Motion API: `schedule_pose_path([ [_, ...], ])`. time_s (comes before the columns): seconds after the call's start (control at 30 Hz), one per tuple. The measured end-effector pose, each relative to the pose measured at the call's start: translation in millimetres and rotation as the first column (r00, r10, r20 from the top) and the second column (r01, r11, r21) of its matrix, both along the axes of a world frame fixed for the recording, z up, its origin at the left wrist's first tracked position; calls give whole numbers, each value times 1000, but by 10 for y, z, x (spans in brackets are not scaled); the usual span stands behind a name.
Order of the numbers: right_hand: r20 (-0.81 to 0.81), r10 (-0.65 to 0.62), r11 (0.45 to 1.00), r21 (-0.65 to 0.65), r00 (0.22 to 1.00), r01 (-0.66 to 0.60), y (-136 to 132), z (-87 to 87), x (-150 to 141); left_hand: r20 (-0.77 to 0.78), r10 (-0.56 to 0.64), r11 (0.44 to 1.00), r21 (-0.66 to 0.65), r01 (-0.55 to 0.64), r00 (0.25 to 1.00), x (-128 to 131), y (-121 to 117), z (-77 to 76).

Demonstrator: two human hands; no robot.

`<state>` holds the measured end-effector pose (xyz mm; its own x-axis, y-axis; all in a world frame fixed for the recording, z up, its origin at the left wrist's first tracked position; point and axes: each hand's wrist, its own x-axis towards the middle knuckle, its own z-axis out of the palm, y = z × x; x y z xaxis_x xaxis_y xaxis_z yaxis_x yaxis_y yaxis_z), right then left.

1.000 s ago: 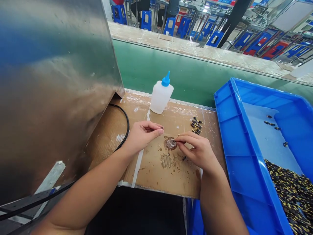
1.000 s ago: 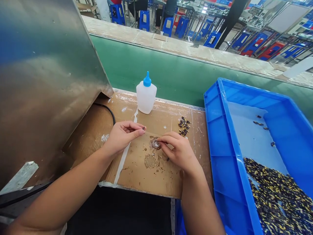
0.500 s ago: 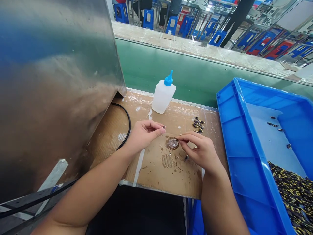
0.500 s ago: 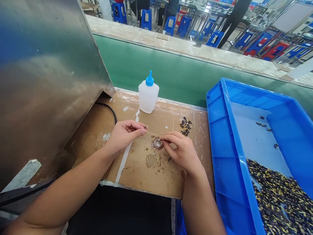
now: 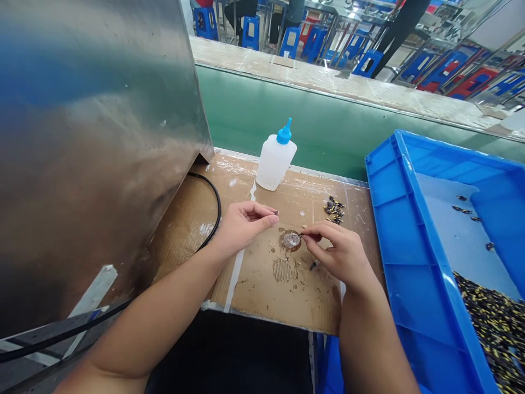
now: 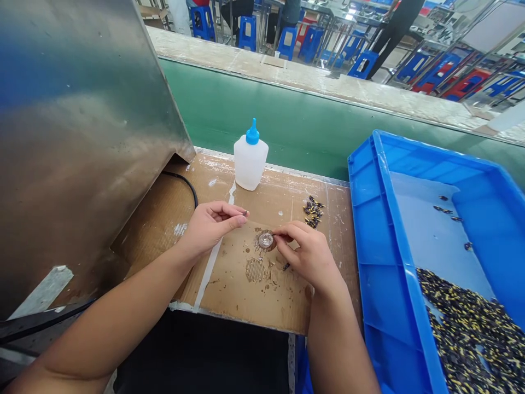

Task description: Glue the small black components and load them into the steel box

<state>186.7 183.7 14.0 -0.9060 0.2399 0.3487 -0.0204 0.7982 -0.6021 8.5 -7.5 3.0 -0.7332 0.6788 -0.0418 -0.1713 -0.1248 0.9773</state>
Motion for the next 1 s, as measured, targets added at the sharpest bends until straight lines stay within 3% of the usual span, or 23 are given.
schedule_pose_path([
  [0.5,2,-102,995,14,995,102,48,-59,19,10,-37,999,-11,37,999,5,-23,9],
  [0.67,-82,-195,963,-204,977,175,-77,23,0,178,-93,991,107,75,980,25,-20,30],
  [0.83,-160,-245,839,-530,956,126,-312,114,-68,351,-211,960,252,125,912,75,-25,137],
  [0.9,-203,-232,818,-571,951,77,-389,118,-90,374,-241,955,254,151,895,95,-29,174],
  [1.0,-299,-168,847,-531,939,-17,-467,87,-105,391,-257,956,237,173,884,119,-20,195],
])
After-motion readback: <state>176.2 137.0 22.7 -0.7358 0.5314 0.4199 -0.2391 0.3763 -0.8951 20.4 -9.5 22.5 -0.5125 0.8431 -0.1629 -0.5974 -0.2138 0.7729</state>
